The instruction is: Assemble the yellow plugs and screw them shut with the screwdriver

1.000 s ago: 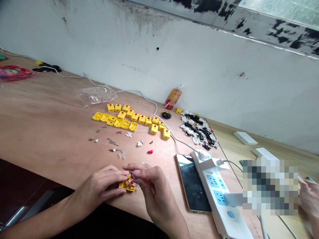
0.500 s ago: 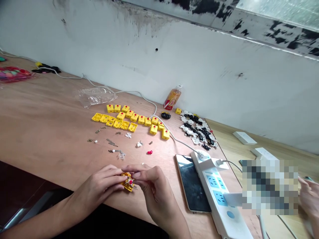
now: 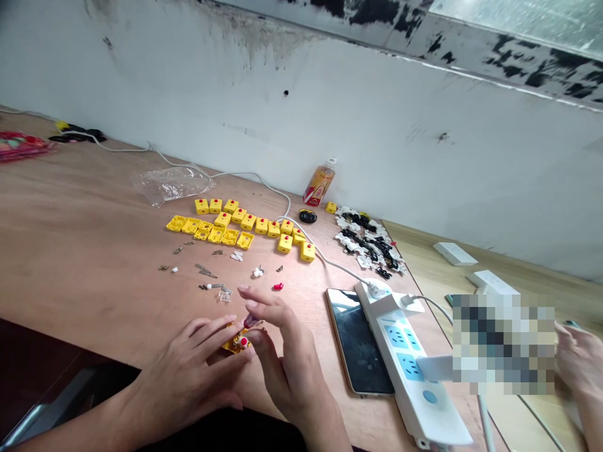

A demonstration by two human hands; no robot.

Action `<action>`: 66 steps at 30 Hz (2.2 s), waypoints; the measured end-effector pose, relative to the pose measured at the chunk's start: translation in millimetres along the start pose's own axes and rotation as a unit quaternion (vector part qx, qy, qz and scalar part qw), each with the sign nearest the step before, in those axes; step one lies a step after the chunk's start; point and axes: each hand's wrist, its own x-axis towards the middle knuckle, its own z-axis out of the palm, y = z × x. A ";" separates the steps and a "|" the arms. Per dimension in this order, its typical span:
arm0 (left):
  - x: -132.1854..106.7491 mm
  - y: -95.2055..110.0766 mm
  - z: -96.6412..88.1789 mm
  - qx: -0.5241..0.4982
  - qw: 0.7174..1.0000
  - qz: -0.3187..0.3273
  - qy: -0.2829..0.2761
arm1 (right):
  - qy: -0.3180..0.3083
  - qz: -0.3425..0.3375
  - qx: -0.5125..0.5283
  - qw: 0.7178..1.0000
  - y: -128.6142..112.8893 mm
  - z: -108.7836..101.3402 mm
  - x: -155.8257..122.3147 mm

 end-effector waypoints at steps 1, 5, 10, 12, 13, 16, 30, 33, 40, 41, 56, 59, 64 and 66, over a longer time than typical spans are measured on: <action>-0.2 2.9 2.4 0.012 1.000 -0.004 -0.002 | -0.020 0.017 0.010 1.000 -0.8 0.3 -0.5; -3.1 15.4 18.0 0.053 0.997 -0.039 0.028 | 0.051 -0.003 0.025 0.998 0.8 6.0 0.4; -5.4 24.1 31.9 0.109 0.992 -0.047 0.049 | 0.055 -0.005 0.037 0.998 1.2 8.6 0.8; -5.3 24.3 32.8 0.117 0.991 -0.048 0.040 | -0.010 0.041 0.065 0.997 -1.8 8.0 1.0; -5.3 24.2 32.8 0.118 0.991 -0.048 0.037 | -0.023 0.047 0.071 0.996 -3.0 8.1 1.4; -6.3 23.5 32.7 0.117 0.991 -0.043 0.041 | 0.041 -0.010 0.041 0.998 -2.7 10.5 2.5; -8.2 22.5 41.0 0.179 0.983 -0.045 0.012 | 0.065 -0.041 0.016 0.997 -0.3 14.1 3.2; -10.2 22.4 41.7 0.189 0.981 -0.048 0.009 | 0.004 0.001 0.031 1.000 -0.4 12.9 2.8; -10.8 21.8 44.9 0.183 0.982 -0.049 0.008 | 0.027 -0.009 0.051 0.998 3.0 12.1 2.1; -10.6 21.8 45.0 0.185 0.981 -0.049 0.012 | 0.001 0.010 0.068 0.998 2.8 11.6 2.1; -9.1 19.9 45.9 0.186 0.981 -0.042 0.024 | 0.090 -0.074 -0.007 0.993 3.4 14.4 6.3; -8.9 20.0 45.2 0.187 0.981 -0.040 0.035 | 0.024 -0.007 0.033 0.999 2.8 14.1 4.8; -9.4 19.8 45.5 0.193 0.980 -0.036 0.040 | 0.078 -0.029 0.023 0.996 4.0 12.3 2.3; -9.6 19.0 45.3 0.194 0.980 -0.031 0.041 | 0.093 -0.047 0.004 0.994 5.1 11.3 1.6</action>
